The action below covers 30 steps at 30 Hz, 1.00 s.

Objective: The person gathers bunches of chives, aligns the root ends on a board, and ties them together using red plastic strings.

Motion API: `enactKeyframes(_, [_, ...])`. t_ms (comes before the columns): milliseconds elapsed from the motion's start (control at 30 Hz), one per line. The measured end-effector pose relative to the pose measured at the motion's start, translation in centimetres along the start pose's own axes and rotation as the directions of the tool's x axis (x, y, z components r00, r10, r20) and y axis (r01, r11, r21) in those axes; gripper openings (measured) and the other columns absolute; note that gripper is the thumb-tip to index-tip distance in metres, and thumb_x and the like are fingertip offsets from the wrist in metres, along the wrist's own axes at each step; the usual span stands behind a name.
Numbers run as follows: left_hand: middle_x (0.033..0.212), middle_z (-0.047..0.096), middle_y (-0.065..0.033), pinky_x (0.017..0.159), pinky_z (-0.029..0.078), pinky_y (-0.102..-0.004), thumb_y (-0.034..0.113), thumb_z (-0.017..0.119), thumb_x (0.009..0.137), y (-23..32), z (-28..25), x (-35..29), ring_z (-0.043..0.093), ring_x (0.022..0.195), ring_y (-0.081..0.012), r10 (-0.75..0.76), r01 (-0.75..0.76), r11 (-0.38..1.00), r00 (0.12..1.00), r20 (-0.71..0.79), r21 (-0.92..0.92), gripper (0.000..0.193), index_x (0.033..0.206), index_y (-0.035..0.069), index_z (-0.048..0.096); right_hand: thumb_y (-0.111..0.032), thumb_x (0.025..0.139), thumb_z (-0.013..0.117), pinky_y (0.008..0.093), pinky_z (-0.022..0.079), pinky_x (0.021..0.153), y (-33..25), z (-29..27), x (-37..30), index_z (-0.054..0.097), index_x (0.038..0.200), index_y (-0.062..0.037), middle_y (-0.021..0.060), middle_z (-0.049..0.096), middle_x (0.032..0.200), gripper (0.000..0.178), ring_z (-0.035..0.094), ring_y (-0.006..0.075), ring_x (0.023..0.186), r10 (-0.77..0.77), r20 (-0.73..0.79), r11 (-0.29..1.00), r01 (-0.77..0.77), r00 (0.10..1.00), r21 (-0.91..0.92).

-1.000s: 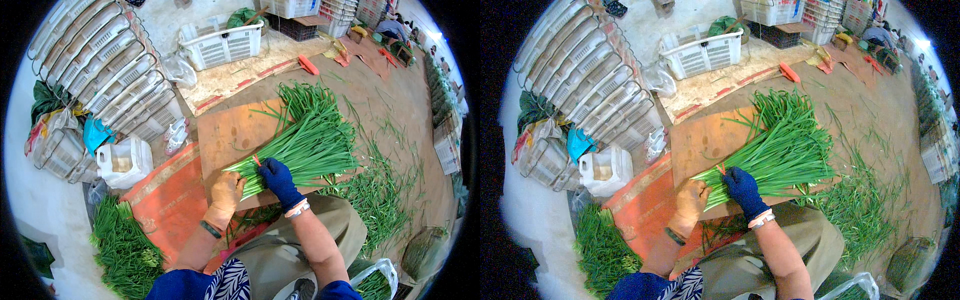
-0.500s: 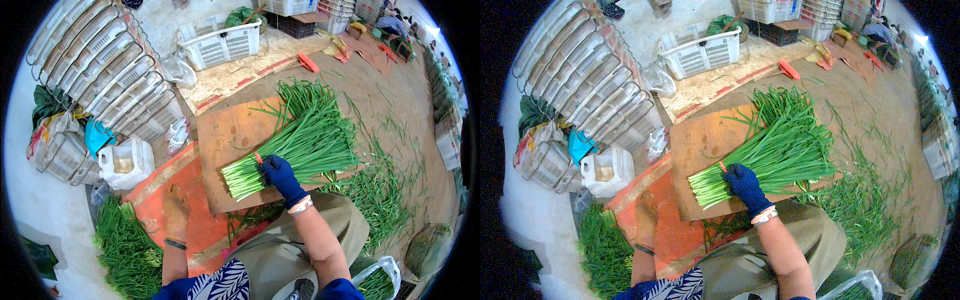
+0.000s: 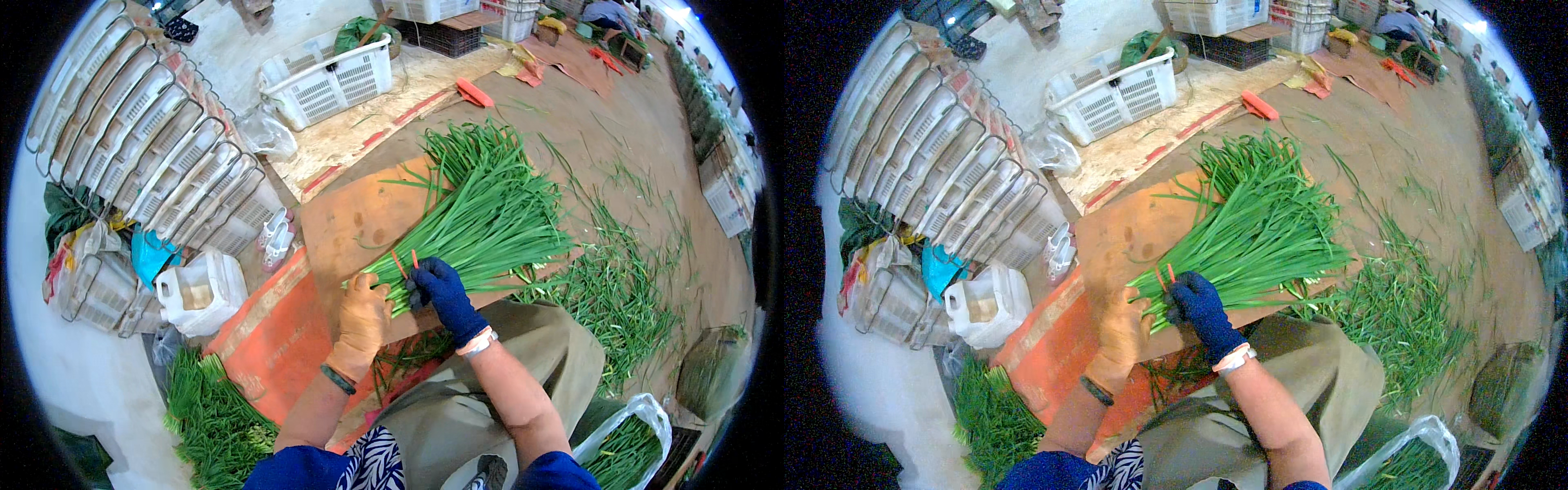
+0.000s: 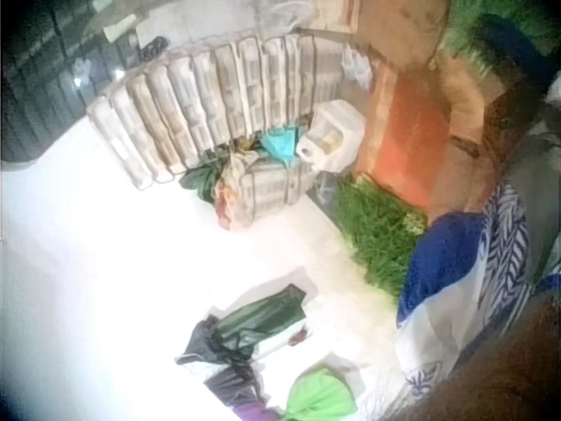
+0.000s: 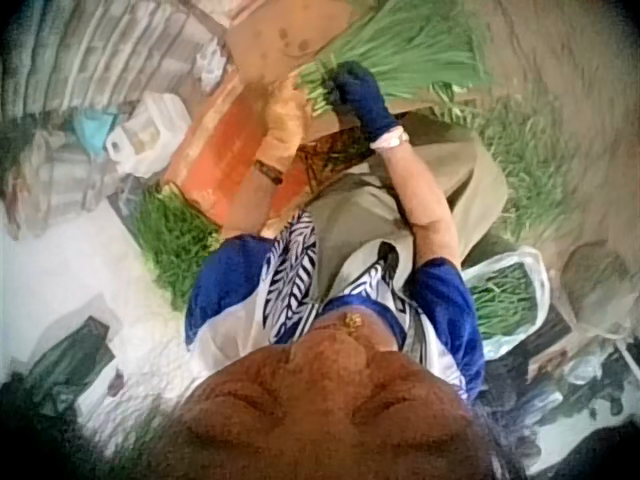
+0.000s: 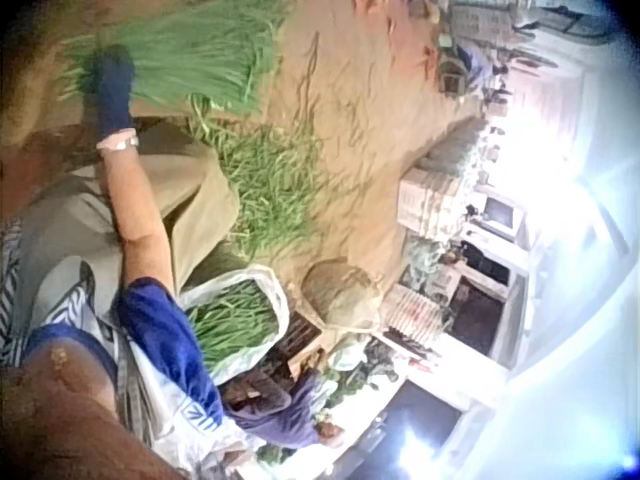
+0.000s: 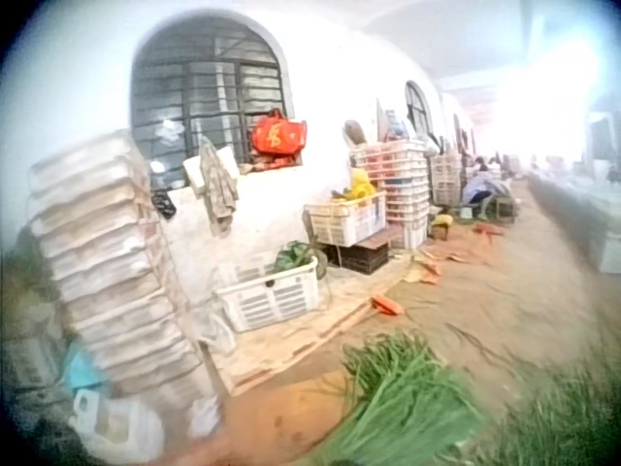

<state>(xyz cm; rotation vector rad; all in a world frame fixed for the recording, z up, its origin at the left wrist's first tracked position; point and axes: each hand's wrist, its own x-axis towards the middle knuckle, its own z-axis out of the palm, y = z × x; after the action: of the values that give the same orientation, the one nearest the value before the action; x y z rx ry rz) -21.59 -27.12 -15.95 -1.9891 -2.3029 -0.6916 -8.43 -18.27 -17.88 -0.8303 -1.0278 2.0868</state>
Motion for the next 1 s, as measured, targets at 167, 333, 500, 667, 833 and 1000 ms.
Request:
enactKeyframes(167, [0.092,0.050,-0.0080,0.075,0.042,-0.0364,0.013,0.067,0.060,0.1,-0.4,0.4,0.048,0.091,-0.0263,0.031,-0.032,0.999,0.996,0.083,0.014,0.011,0.068,0.007,0.062,-0.016,0.084,0.052,0.0232,0.044,0.048,0.2,-0.6,0.1,0.051,0.079,-0.0050,0.0038,0.056,0.066,0.012,0.053,0.0116,0.051,0.018,0.013,1.000,-0.018,1.000,0.005])
enactKeyframes(333, [0.090,0.049,-0.0084,0.076,0.042,-0.0372,0.017,0.067,0.061,-1.1,-0.3,0.5,0.048,0.091,-0.0265,0.174,-0.185,0.978,0.978,0.112,0.097,0.015,0.067,0.006,0.059,-0.013,0.082,0.052,0.0253,0.043,0.046,0.0,-0.3,0.2,0.049,0.081,-0.0043,0.0055,0.053,0.067,0.010,0.051,0.0131,0.051,0.044,0.037,0.999,-0.044,0.998,-0.001])
enactKeyframes(500, [0.091,0.049,-0.0098,0.079,0.042,-0.0384,0.019,0.066,0.063,-3.1,-0.6,0.1,0.047,0.092,-0.0283,0.258,-0.268,0.963,0.949,0.182,0.035,0.016,0.066,0.006,0.057,-0.013,0.080,0.052,0.0252,0.042,0.046,-0.1,-0.1,-0.2,0.049,0.079,-0.0047,0.0048,0.052,0.066,0.009,0.049,0.0127,0.050,0.050,0.045,0.997,-0.048,0.998,-0.059])
enactKeyframes(667, [0.102,0.048,-0.0136,0.087,0.038,-0.0385,0.020,0.068,0.060,-1.6,-3.2,0.9,0.044,0.103,-0.0313,0.243,-0.242,0.969,0.873,0.424,-0.058,0.038,0.091,0.001,0.055,-0.018,0.085,0.052,0.0240,0.044,0.048,0.5,-0.6,-0.3,0.050,0.086,-0.0058,0.0036,0.057,0.071,0.013,0.053,0.0108,0.052,0.049,0.040,0.998,-0.051,0.998,0.039])
enactKeyframes(833, [0.129,0.032,-0.0169,0.098,0.026,-0.0465,0.021,0.072,0.050,1.5,0.6,3.2,0.028,0.123,-0.0327,0.190,-0.237,0.957,0.948,0.254,0.170,0.094,0.129,-0.001,0.026,-0.020,0.084,0.051,0.0243,0.039,0.044,1.8,0.2,-0.6,0.048,0.078,-0.0057,0.0022,0.051,0.063,0.016,0.049,0.0099,0.052,-0.030,-0.043,0.999,0.029,0.999,-0.024])
enactKeyframes(1000, [0.136,0.025,-0.0171,0.098,0.026,-0.0481,0.019,0.072,0.047,0.2,4.1,4.8,0.027,0.125,-0.0332,0.068,-0.179,0.902,0.958,0.280,0.393,0.105,0.133,-0.002,0.017,-0.018,0.083,0.052,0.0346,0.041,0.055,2.4,0.4,-1.7,0.049,0.079,-0.0027,0.0121,0.051,0.067,0.016,0.052,0.0277,0.061,-0.382,-0.034,0.839,0.332,0.923,-0.432])
